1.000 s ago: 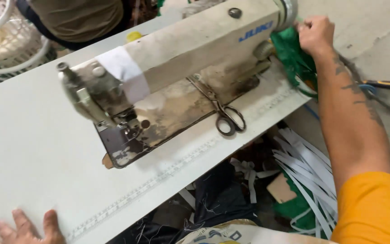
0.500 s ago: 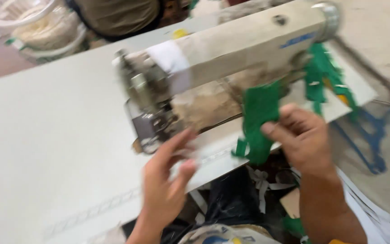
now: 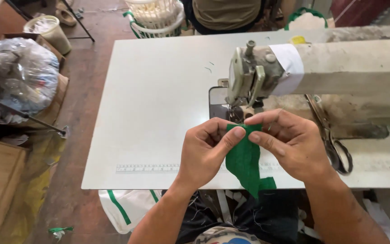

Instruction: Sewing a white canvas tote bag with green straps using an industrial sewing machine and trimming threads with scissors.

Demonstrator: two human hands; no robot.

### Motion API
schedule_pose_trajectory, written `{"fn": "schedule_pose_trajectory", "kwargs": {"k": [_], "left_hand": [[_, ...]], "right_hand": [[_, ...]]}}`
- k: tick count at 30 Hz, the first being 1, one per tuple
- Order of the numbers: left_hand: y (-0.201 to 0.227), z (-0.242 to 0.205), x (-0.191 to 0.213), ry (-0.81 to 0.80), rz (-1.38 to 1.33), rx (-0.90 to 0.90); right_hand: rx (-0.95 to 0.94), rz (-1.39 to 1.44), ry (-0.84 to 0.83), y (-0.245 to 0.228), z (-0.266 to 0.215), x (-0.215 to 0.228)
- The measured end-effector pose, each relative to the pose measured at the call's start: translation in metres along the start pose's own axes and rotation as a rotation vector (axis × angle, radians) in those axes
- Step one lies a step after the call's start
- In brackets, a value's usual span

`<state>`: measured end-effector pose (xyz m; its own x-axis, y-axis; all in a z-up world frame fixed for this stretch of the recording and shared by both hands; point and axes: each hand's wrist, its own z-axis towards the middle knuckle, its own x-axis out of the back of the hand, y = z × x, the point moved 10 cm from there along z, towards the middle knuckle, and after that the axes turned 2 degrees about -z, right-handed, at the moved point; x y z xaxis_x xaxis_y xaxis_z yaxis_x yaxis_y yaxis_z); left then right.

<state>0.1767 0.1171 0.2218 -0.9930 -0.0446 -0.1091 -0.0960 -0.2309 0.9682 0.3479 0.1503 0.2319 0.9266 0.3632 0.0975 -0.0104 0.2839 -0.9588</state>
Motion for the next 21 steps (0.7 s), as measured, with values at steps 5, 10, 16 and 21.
{"fn": "schedule_pose_trajectory", "kwargs": {"k": [5,10,16,21], "left_hand": [[0.034,-0.004,0.01,0.024,0.101,-0.137],[0.043,-0.022,0.032,0.139,-0.092,-0.115],[-0.079,-0.063,0.048,0.055,0.516,0.201],[-0.065,-0.017,0.016,0.12,0.854,-0.531]], "right_hand": [[0.084,0.036,-0.061,-0.034,0.009,-0.023],[0.6,-0.174,-0.005,-0.097,-0.034,-0.05],[0.244,-0.479,-0.09,0.051,-0.063,-0.04],[0.245,-0.621,-0.044,0.111,0.013,-0.019]]}}
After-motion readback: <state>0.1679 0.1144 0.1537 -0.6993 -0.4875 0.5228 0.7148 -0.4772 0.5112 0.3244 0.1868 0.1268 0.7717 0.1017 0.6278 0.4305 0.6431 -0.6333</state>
